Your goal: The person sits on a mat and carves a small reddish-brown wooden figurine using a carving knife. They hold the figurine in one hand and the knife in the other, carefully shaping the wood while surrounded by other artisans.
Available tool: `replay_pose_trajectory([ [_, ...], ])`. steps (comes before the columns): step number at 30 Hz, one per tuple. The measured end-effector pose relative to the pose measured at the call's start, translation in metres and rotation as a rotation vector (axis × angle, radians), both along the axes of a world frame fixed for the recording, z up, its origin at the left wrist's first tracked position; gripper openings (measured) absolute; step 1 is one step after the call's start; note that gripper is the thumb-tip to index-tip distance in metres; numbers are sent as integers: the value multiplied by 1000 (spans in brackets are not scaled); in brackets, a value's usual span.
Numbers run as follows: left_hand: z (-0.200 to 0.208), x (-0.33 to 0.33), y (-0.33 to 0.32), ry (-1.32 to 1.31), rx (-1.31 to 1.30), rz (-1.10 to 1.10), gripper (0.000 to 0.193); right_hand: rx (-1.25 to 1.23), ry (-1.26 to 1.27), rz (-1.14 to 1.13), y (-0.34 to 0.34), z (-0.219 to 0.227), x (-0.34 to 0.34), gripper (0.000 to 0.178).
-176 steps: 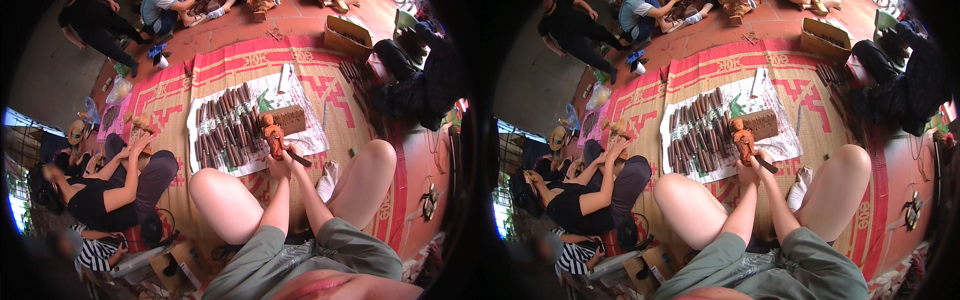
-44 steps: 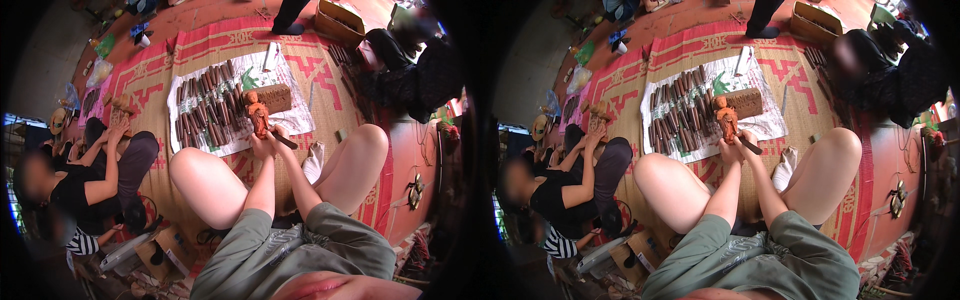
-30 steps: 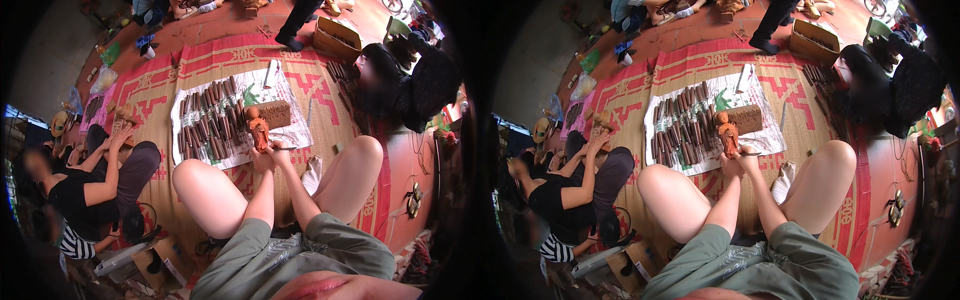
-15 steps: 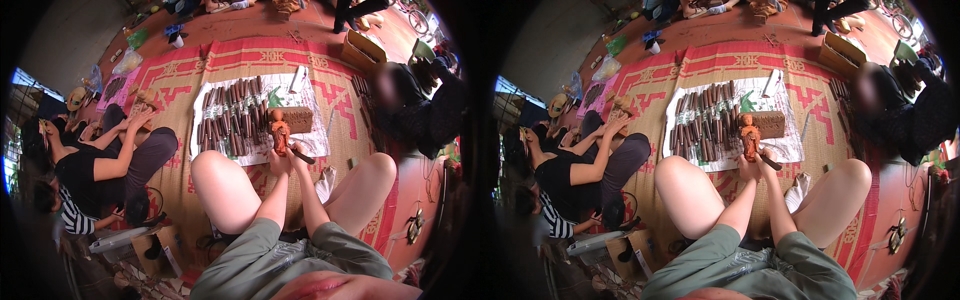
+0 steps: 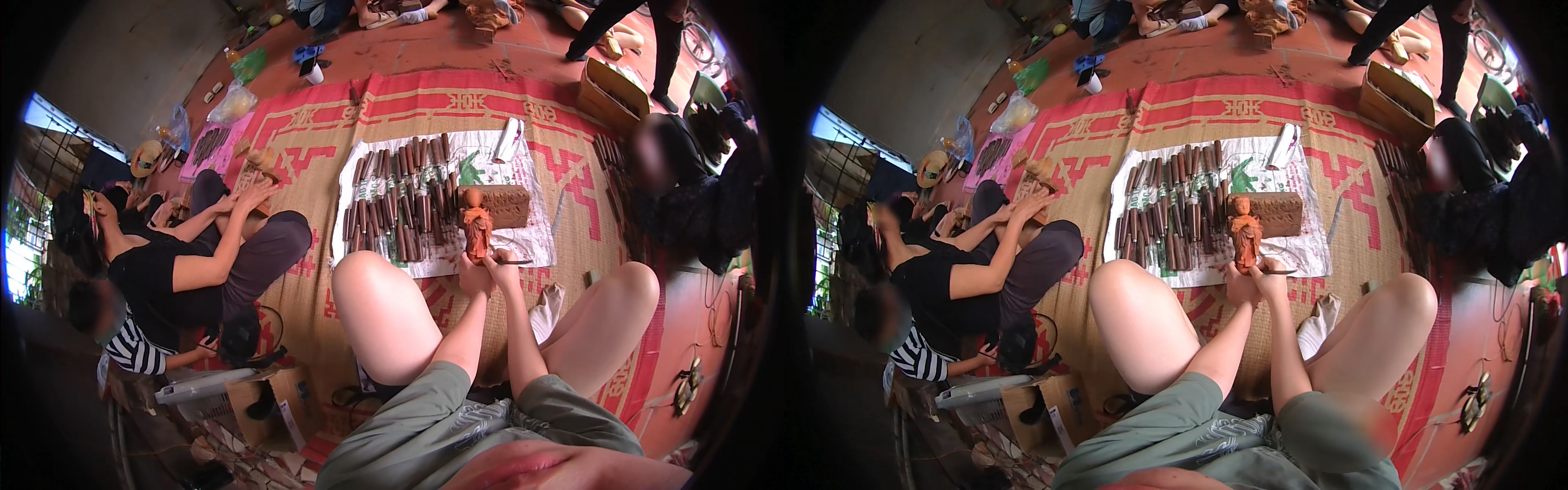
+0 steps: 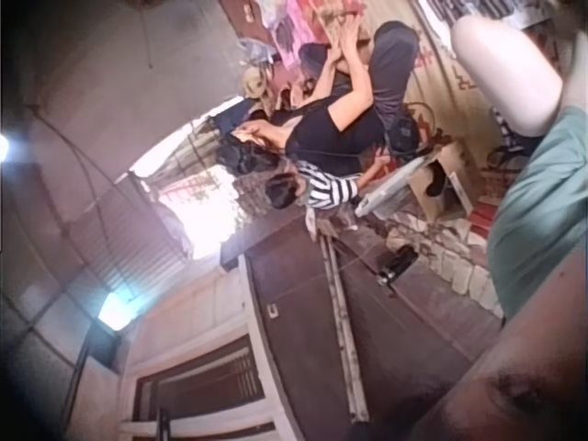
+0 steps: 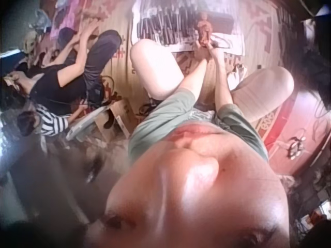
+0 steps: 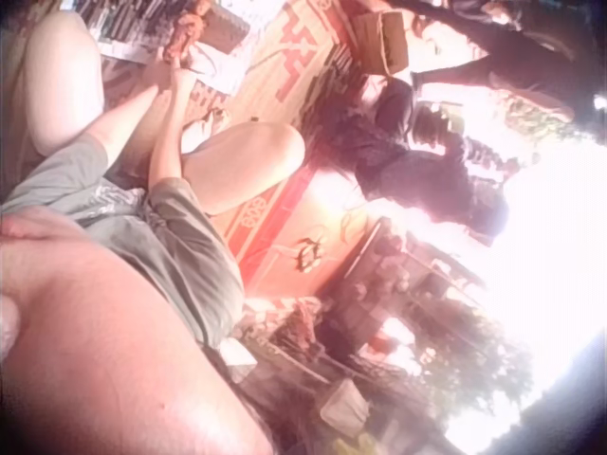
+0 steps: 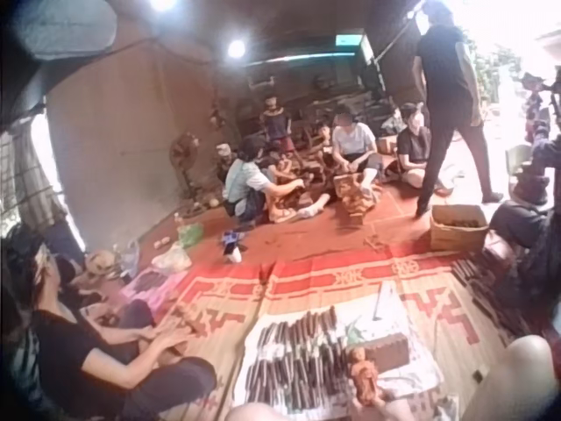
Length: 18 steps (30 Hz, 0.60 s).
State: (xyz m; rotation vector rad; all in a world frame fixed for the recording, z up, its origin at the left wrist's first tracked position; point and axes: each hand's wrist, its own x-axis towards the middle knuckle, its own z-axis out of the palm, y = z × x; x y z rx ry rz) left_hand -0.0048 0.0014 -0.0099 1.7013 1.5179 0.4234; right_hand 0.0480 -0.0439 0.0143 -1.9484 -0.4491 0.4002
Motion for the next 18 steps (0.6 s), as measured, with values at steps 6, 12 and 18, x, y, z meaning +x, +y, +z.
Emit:
replay_pose_trajectory([
  [6, 9, 1, 0, 26, 10, -29, 63, 92, -38, -136, 7, 7, 0, 17],
  [12, 22, 1, 1, 39, -59, -35, 67, 82, -40, 0, 1, 5, 7, 19],
  [18, 22, 1, -4, 20, -1, -29, 60, 68, -109, -24, 1, 9, 5, 18],
])
